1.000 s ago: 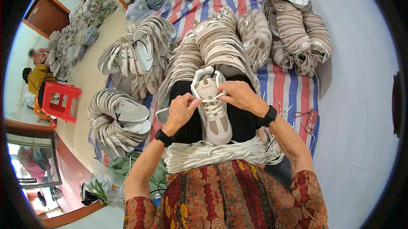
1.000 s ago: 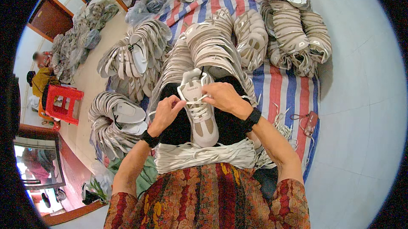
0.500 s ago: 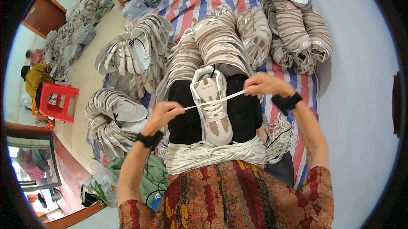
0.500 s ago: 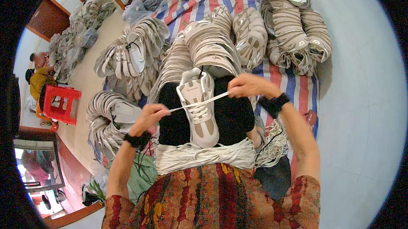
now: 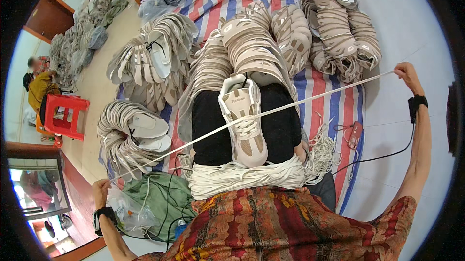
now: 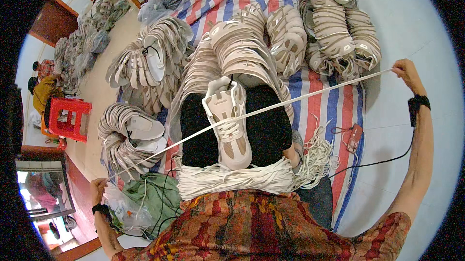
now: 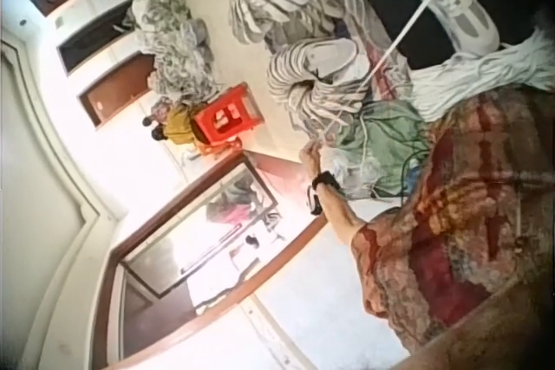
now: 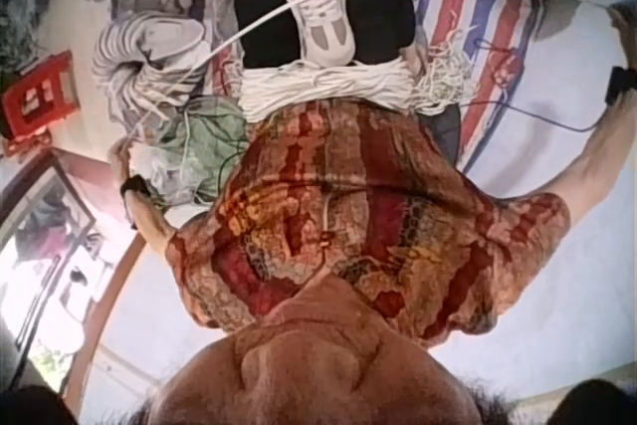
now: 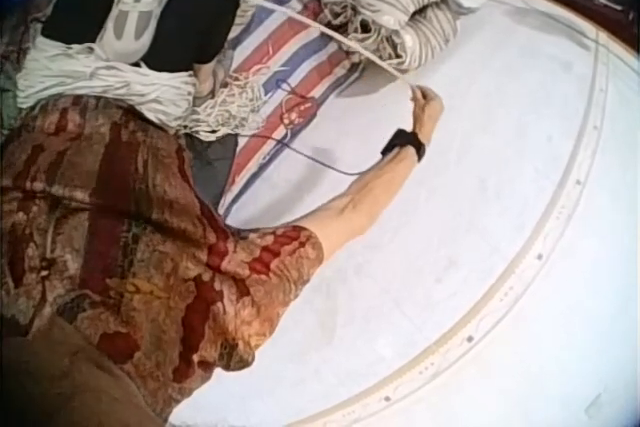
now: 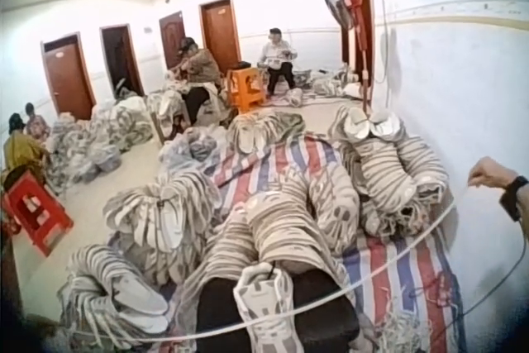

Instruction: Lacing a white sneaker while sitting on the floor surrounded by many other shoes and laces.

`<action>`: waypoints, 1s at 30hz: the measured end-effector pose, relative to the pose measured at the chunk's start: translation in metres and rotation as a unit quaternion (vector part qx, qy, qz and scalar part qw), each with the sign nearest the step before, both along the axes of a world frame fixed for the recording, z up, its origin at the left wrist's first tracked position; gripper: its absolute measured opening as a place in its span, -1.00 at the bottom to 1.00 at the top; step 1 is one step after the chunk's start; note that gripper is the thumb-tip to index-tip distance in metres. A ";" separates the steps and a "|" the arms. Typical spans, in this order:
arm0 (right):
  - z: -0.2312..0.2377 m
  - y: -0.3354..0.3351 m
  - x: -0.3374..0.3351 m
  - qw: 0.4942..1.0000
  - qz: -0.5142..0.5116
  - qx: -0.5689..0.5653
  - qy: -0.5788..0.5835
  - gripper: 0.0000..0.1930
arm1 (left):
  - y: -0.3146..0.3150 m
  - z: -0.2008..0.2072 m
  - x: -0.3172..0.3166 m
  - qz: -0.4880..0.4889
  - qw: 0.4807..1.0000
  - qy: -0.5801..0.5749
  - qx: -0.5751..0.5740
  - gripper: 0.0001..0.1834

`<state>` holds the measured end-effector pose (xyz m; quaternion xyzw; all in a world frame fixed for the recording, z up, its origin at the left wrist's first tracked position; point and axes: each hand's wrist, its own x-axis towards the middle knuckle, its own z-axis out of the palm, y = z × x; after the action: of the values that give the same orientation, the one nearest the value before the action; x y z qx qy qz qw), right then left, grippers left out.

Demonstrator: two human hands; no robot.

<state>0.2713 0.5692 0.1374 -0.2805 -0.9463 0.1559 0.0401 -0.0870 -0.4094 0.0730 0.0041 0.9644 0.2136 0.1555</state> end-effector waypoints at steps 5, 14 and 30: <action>0.025 0.055 0.062 0.989 -0.065 0.119 0.051 -0.76 | -0.077 -0.019 0.011 -0.003 0.977 0.211 0.021 -0.87; 0.059 0.032 0.087 0.859 -0.125 0.455 0.197 -0.77 | 0.038 0.050 -0.023 0.056 0.900 0.431 -0.040 -0.76; 0.292 -0.216 -0.127 0.747 0.280 -0.002 0.603 -0.68 | 0.383 0.387 -0.030 -0.378 0.693 0.345 0.508 -0.39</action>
<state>0.1438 0.3530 0.4292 0.1493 -0.7611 0.2984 0.5563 -0.1171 -0.0269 0.4596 0.5200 0.6115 0.5781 -0.1465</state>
